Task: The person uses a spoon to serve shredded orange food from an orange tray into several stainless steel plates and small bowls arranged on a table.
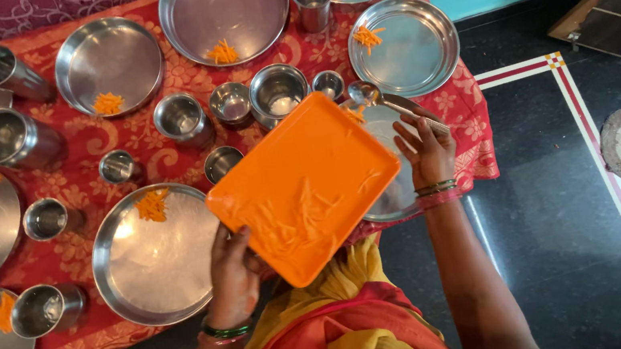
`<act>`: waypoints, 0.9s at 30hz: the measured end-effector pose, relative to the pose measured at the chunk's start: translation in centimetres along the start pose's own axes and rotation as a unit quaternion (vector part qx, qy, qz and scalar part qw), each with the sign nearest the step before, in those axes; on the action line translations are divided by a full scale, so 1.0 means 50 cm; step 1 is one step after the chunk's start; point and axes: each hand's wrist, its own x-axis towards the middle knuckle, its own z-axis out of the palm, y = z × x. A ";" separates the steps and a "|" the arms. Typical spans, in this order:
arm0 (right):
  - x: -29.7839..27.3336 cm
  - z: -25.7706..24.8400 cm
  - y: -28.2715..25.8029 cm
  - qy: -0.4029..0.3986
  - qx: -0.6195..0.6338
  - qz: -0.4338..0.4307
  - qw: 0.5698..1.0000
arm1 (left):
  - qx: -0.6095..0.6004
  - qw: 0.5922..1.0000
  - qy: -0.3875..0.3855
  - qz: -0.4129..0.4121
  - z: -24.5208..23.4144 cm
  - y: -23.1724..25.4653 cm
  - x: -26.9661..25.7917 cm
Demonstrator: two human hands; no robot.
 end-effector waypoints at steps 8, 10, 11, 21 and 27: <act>-0.013 -0.047 -0.062 -0.121 0.108 -0.027 0.986 | -0.048 0.995 -0.089 -0.024 0.056 -0.061 0.016; -0.020 -0.053 -0.074 -0.123 0.101 -0.039 0.987 | -0.058 0.991 -0.110 -0.045 0.068 -0.068 0.017; -0.023 -0.052 -0.077 -0.115 0.072 -0.047 0.990 | -0.056 0.991 -0.116 -0.046 0.073 -0.072 0.016; -0.012 -0.008 -0.158 -0.151 -0.119 -0.025 0.981 | -0.063 0.915 -0.299 -0.262 0.029 -0.046 0.065; 0.013 0.033 -0.124 -0.257 -0.191 0.024 0.947 | -0.029 0.887 -0.337 -0.313 0.050 -0.046 0.112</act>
